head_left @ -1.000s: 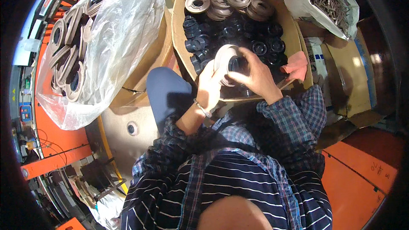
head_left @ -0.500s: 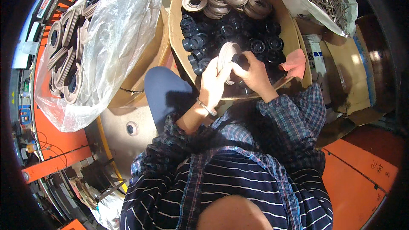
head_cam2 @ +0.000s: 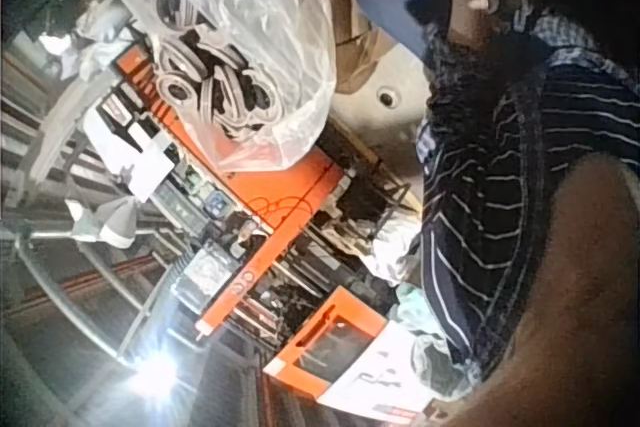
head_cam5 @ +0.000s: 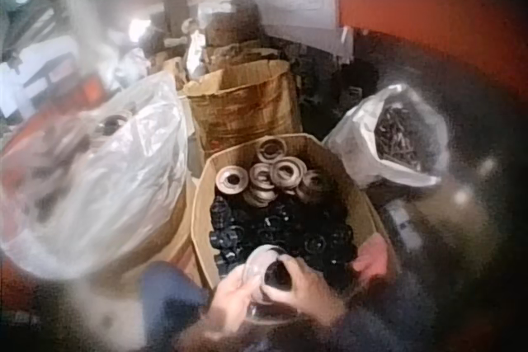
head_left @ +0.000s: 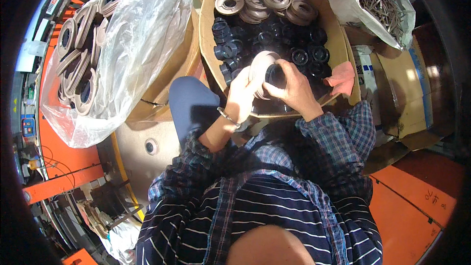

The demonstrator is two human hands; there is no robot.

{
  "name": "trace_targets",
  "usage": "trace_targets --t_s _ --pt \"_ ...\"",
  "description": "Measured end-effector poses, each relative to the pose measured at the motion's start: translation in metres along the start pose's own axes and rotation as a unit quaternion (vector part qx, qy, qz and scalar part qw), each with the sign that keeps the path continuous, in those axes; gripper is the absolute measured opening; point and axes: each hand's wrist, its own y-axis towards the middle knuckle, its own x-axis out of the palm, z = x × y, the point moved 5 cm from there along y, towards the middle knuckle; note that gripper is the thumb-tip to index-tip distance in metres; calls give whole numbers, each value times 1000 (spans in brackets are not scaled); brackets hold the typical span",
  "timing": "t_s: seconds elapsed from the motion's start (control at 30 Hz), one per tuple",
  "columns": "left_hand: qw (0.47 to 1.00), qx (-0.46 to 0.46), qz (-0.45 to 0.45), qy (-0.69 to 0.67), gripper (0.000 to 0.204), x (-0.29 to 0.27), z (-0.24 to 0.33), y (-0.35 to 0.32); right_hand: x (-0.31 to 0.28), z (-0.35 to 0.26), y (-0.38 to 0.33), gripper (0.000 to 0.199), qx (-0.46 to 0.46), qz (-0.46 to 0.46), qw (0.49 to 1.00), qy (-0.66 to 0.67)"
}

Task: The person sits on the floor and repeatedly picks up black plastic components and beige rings from a cardboard box, fits the rings onto the components, and places the assembled units into a plastic-lined container. The person continues this cycle until the box is empty.

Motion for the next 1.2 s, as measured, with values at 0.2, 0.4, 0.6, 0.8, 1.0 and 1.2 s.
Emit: trace_targets --t_s 0.2,0.4,0.6,0.8,1.0,1.2 --pt "982 -34 -64 177 42 24 -8 -20 36 27 -10 51 371 36 750 546" --pt "977 7 46 207 36 6 7 -13 14 35 -8 62 363 -111 909 175" --pt "965 43 19 259 45 15 28 -28 13 2 -1 52 98 -48 979 174" --pt "741 371 -218 516 55 34 67 -54 10 -17 -20 63 23 10 948 318" --pt "549 580 137 586 37 -43 273 -62 -1 110 -9 31 384 43 881 272" --pt "367 440 353 740 52 -107 421 -15 37 137 -6 39 313 -111 942 -43"
